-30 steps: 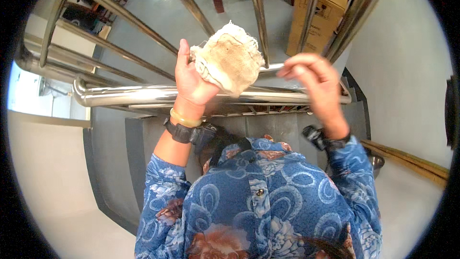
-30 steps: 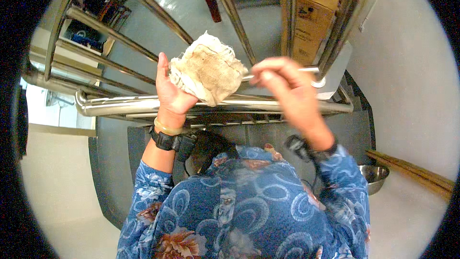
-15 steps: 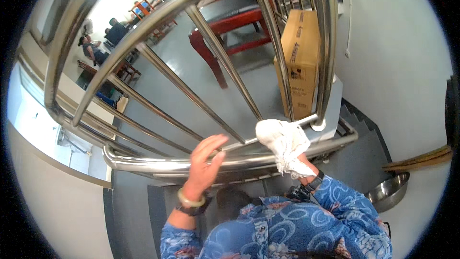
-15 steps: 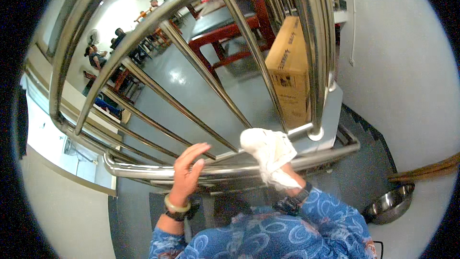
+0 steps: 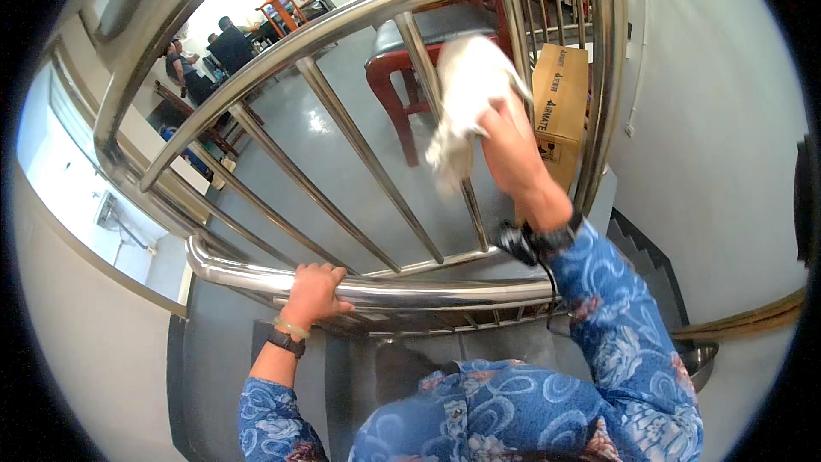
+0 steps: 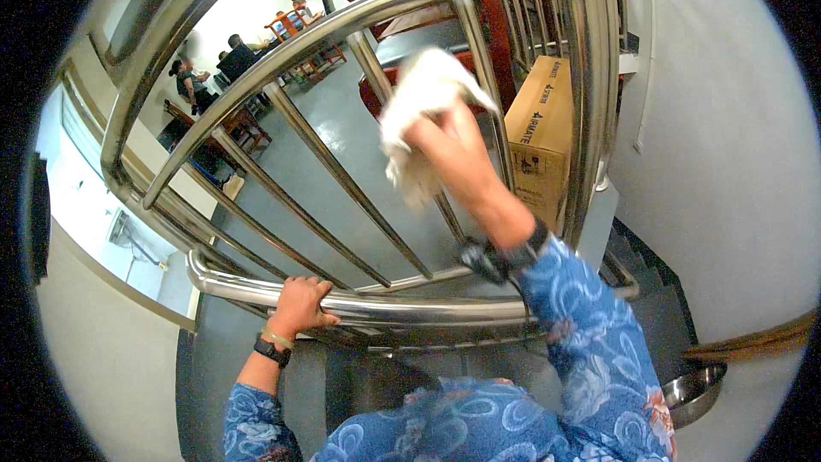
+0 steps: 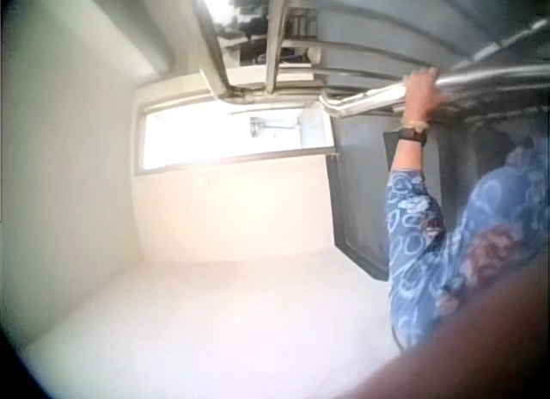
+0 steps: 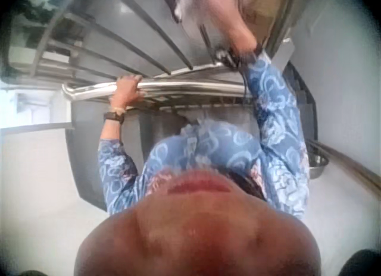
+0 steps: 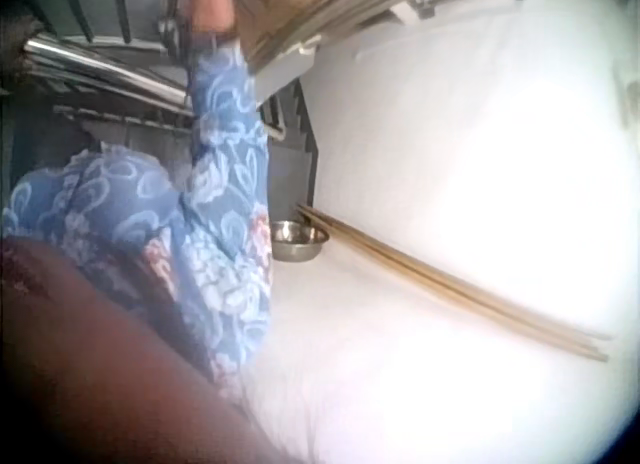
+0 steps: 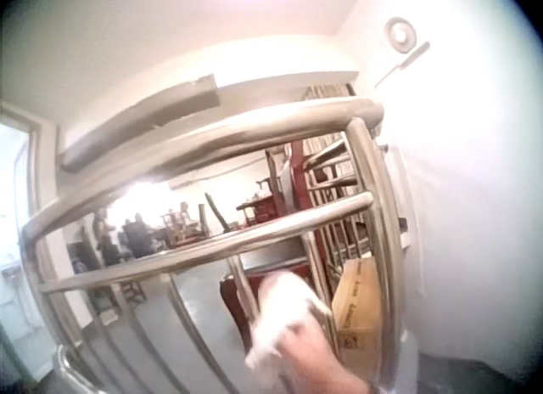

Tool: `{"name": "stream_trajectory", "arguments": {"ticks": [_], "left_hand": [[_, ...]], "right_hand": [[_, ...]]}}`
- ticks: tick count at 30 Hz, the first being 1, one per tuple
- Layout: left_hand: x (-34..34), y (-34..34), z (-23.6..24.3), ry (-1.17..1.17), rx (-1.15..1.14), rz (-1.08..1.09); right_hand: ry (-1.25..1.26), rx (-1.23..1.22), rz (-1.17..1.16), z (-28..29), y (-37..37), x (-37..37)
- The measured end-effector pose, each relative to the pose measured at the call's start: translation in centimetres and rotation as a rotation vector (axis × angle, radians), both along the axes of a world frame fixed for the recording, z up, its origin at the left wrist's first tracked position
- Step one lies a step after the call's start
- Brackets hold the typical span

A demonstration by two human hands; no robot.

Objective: The person wipes a metal stair railing with a cloth, cleaning the vertical bars and handrail while descending the stairs.

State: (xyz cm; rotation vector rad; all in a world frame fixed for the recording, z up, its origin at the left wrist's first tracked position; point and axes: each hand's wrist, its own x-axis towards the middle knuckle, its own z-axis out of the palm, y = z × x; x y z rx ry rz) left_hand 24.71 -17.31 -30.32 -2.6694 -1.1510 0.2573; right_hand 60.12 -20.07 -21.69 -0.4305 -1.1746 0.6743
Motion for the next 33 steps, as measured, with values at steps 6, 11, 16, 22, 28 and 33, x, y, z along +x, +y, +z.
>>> {"name": "stream_trajectory", "arguments": {"ticks": [6,11,16,22,28,33], "left_hand": [[0.6,-0.3,-0.5,-0.062,0.098,-0.035],[0.3,-0.8,-0.6,-0.069,0.078,-0.004],[0.4,-0.5,-0.9,-0.117,0.1,-0.013],[0.8,0.0,-1.1,-0.128,0.143,-0.076],[1.1,0.2,-1.4,-0.12,0.163,-0.103],[0.6,-0.7,-1.3,-0.13,0.175,-0.096]], "right_hand": [[-0.008,0.131,-0.142,5.8,7.0,-2.5],[-0.118,0.084,-0.382,2.5,7.1,-2.8],[-0.145,-0.011,-0.377,-5.8,6.9,-2.4],[-0.309,-0.329,-0.336,-19.7,4.3,-1.2],[-0.57,-0.628,-0.246,-27.0,0.8,0.0],[-0.337,-0.554,-0.256,-23.0,-3.3,0.3]]}}
